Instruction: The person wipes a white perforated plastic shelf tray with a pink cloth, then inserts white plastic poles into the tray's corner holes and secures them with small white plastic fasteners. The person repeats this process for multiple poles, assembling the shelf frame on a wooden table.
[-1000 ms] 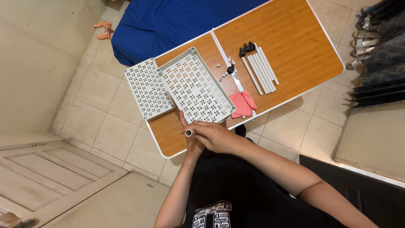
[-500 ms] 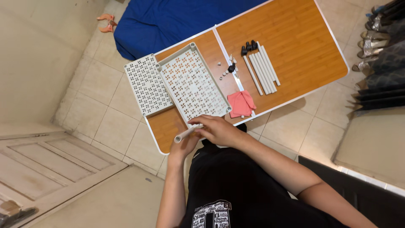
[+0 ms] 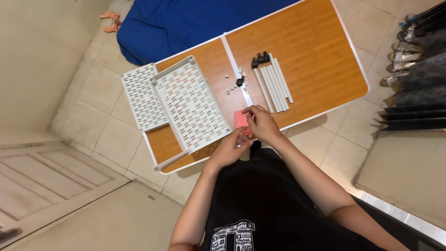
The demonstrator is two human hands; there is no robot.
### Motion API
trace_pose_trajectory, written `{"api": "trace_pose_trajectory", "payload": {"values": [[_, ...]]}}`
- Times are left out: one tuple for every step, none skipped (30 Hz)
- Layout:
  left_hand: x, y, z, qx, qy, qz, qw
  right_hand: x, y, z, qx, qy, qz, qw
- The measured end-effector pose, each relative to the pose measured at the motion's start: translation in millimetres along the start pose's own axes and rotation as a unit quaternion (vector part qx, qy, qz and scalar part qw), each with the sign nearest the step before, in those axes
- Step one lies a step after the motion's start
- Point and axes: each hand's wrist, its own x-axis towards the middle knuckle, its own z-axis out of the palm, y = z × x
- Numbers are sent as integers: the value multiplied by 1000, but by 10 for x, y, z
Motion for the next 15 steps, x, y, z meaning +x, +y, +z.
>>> {"api": "trace_pose_trajectory", "payload": {"values": [[164, -91, 114, -19, -1, 8, 1000, 62, 208, 1, -8, 9, 17, 1000], [338, -188, 227, -44, 7, 14, 999, 123, 427, 11, -23, -2, 32, 999], [514, -286, 336, -69, 16, 19, 997, 189, 648, 29, -39, -12, 47, 998], [666, -384, 436, -94, 25, 24, 995, 250, 863, 56, -54, -24, 62, 996], [830, -476, 518, -142, 30, -31, 989, 305, 1070, 76, -55, -43, 97, 993], [993, -558, 592, -190, 36, -88, 977, 345, 1262, 97, -56, -64, 132, 988], [1119, -633, 671, -236, 42, -145, 960, 383, 1428, 113, -57, -84, 167, 981], [1231, -693, 753, -238, 56, -158, 957, 420, 1555, 139, -77, -78, 135, 985], [1336, -743, 827, -240, 71, -170, 953, 431, 1625, 156, -98, -72, 102, 987], [1444, -782, 891, -242, 86, -182, 949, 450, 1699, 136, -118, -65, 69, 988], [1522, -827, 926, -241, 84, -203, 945, 472, 1749, 125, -124, -86, 90, 984], [1576, -872, 963, -244, 84, -224, 940, 486, 1768, 133, -133, -108, 110, 979], [1614, -905, 1015, -247, 84, -245, 934, 482, 1784, 130, -142, -131, 129, 973], [1651, -916, 1058, -254, 86, -203, 942, 529, 1777, 105, -144, -147, 134, 969], [1666, -905, 1101, -260, 88, -161, 948, 543, 1762, 91, -147, -163, 138, 966]]}}
